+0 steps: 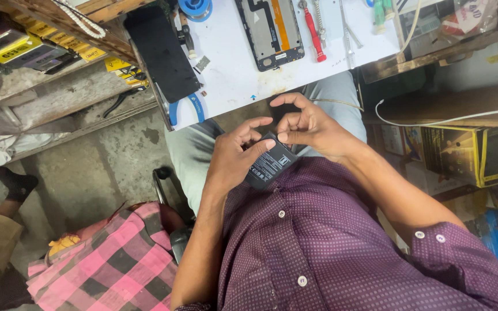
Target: The person pries open a smartphone on a cluttered repair bench using a screwdriver, removes the back cover and battery, then holds the battery on their lap and works at its edge, peeling or pressing at the connector strip with their fingers.
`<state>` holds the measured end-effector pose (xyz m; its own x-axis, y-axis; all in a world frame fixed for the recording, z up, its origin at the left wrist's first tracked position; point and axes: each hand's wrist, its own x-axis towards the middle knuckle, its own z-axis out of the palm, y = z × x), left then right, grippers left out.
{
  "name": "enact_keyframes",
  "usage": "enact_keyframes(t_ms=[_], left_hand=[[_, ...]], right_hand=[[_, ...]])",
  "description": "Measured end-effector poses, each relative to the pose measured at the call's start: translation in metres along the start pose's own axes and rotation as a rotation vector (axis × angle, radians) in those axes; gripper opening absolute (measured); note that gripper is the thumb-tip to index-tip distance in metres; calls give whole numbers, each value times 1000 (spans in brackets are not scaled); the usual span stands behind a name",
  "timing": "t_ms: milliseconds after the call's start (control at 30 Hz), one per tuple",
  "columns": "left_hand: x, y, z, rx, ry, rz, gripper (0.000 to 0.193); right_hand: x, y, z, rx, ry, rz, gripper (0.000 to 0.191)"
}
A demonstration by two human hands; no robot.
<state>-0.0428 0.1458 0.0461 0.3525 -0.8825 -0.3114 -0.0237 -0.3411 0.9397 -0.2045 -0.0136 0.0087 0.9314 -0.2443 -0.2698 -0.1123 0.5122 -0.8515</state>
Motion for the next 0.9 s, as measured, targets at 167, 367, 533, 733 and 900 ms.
enact_keyframes(t_ms=[167, 367, 533, 733, 900], left_hand=[[1, -4, 1, -34, -30, 20, 42], [1, -8, 1, -11, -27, 4, 37], [2, -11, 1, -13, -18, 13, 32], [-1, -10, 2, -42, 59, 6, 30], [1, -8, 1, -64, 117, 21, 28]], right_hand=[[-1, 2, -2, 136, -42, 29, 60], [0, 5, -4, 224, -15, 123, 57], [0, 4, -3, 224, -30, 107, 57], [-6, -4, -1, 102, 94, 111, 58], [-11, -2, 1, 77, 131, 49, 59]])
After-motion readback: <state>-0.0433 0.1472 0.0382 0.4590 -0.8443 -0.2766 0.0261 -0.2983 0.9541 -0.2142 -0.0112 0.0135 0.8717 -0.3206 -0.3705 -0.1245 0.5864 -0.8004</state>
